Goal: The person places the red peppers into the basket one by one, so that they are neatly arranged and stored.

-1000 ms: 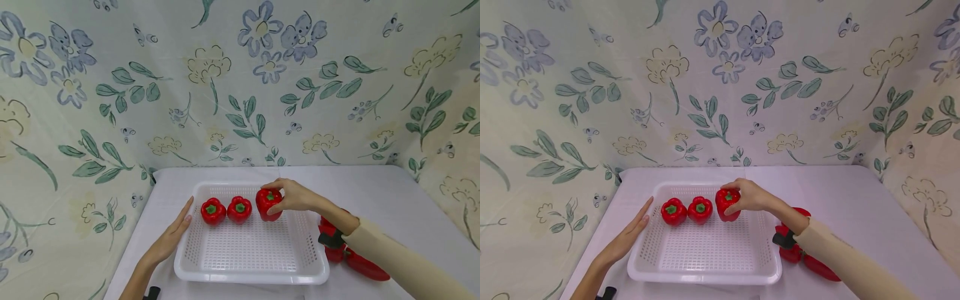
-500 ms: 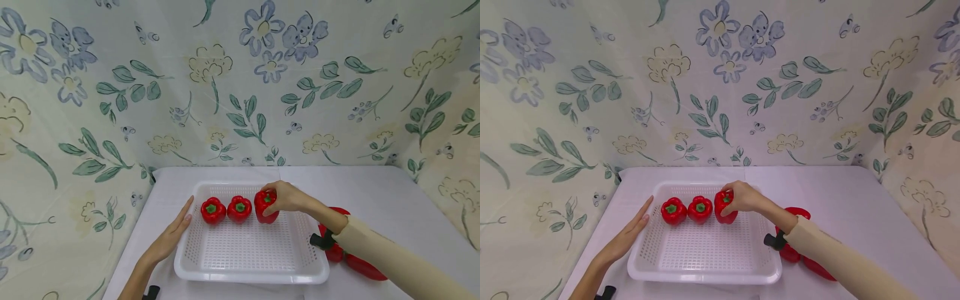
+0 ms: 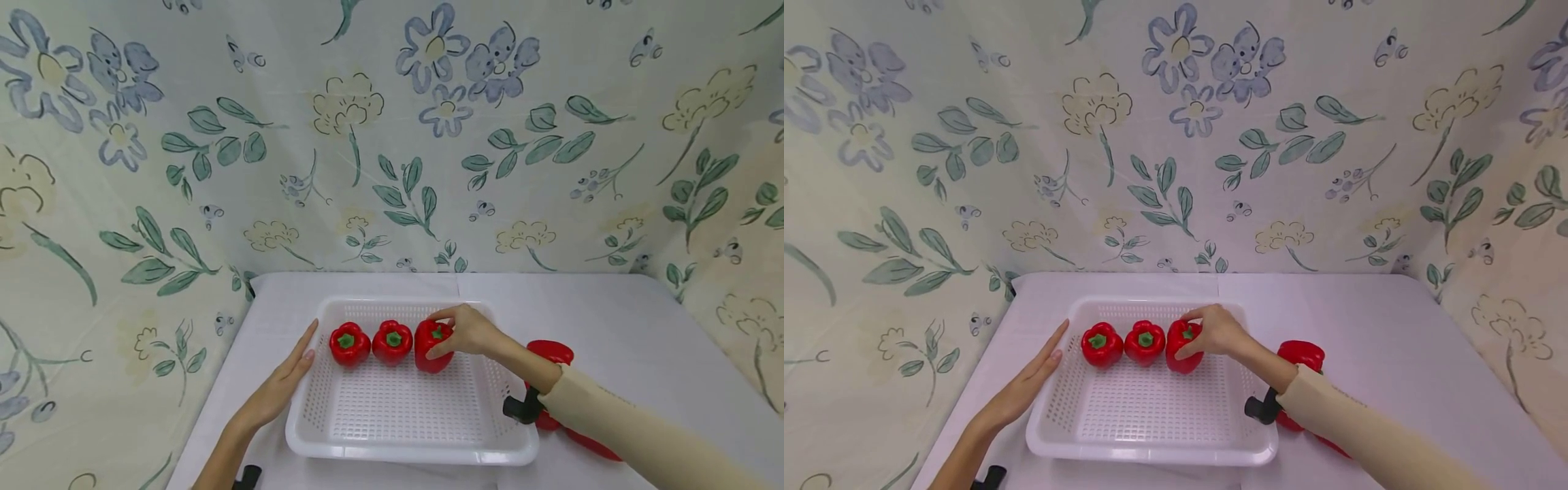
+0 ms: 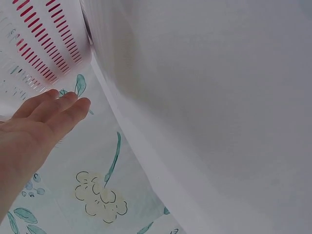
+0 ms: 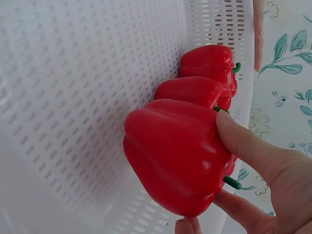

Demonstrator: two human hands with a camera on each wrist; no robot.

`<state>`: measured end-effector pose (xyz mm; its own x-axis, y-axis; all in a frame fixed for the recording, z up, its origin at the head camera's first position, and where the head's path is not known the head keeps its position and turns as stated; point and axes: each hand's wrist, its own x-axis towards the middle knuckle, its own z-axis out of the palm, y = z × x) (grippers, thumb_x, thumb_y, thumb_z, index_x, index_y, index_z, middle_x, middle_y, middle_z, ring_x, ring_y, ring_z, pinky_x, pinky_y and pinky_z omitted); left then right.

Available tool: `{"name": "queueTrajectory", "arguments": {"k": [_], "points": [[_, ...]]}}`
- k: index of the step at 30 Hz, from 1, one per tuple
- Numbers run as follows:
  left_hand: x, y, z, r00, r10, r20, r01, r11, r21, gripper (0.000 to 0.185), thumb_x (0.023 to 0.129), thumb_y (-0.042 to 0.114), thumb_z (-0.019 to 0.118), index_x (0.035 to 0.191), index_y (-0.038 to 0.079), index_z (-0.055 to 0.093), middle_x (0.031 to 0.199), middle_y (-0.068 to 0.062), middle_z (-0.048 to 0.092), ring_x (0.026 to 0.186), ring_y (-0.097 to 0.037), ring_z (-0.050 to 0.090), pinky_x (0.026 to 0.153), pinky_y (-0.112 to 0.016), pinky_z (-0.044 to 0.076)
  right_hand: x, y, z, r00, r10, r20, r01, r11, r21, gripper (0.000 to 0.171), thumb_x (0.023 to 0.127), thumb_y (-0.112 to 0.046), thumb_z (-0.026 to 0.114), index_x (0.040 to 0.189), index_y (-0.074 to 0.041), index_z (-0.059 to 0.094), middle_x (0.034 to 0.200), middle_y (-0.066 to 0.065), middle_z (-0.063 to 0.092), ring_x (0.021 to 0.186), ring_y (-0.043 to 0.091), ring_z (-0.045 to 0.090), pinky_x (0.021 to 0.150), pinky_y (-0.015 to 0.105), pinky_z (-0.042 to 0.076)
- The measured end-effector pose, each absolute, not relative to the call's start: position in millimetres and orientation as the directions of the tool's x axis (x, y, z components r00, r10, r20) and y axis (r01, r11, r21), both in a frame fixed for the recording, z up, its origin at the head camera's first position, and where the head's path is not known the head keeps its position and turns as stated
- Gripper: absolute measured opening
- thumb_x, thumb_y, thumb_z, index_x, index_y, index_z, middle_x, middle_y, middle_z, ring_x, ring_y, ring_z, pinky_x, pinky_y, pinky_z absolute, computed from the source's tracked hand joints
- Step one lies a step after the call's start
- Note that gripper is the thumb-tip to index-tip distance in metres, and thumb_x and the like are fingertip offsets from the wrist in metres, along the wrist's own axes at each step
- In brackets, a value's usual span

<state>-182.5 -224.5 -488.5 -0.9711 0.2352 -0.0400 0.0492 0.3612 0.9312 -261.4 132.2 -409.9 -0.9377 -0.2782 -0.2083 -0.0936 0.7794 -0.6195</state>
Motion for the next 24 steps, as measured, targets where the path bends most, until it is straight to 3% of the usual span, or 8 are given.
{"name": "queueTrajectory", "arguments": {"k": [16, 24], "points": [[-183.8, -226.6, -489.8, -0.965, 0.261, -0.030, 0.072, 0.371, 0.926, 0.058, 0.113, 0.039, 0.035, 0.165, 0.044, 0.011, 0.176, -0.006, 0.009, 0.149, -0.057, 0.034, 0.083, -0.041, 0.066, -258.1, 130.0, -416.9, -0.960, -0.201, -0.195, -0.026, 0.758, -0.652, 0.073, 0.070, -0.022, 0.096, 0.137, -0.010, 0.068, 0.118, 0.013, 0.072, 0.096, 0.023, 0.061, 0.070, 0.030, 0.063], [-183.5, -226.0, -489.6, -0.963, 0.270, -0.023, 0.079, 0.362, 0.929, 0.059, 0.112, 0.041, 0.036, 0.165, 0.043, 0.011, 0.176, -0.007, 0.009, 0.146, -0.058, 0.038, 0.080, -0.041, 0.066, -257.8, 126.9, -420.1, -0.964, -0.186, -0.191, -0.007, 0.735, -0.678, 0.072, 0.071, -0.018, 0.096, 0.136, -0.008, 0.068, 0.130, 0.016, 0.071, 0.096, 0.022, 0.063, 0.076, 0.032, 0.065]]}}
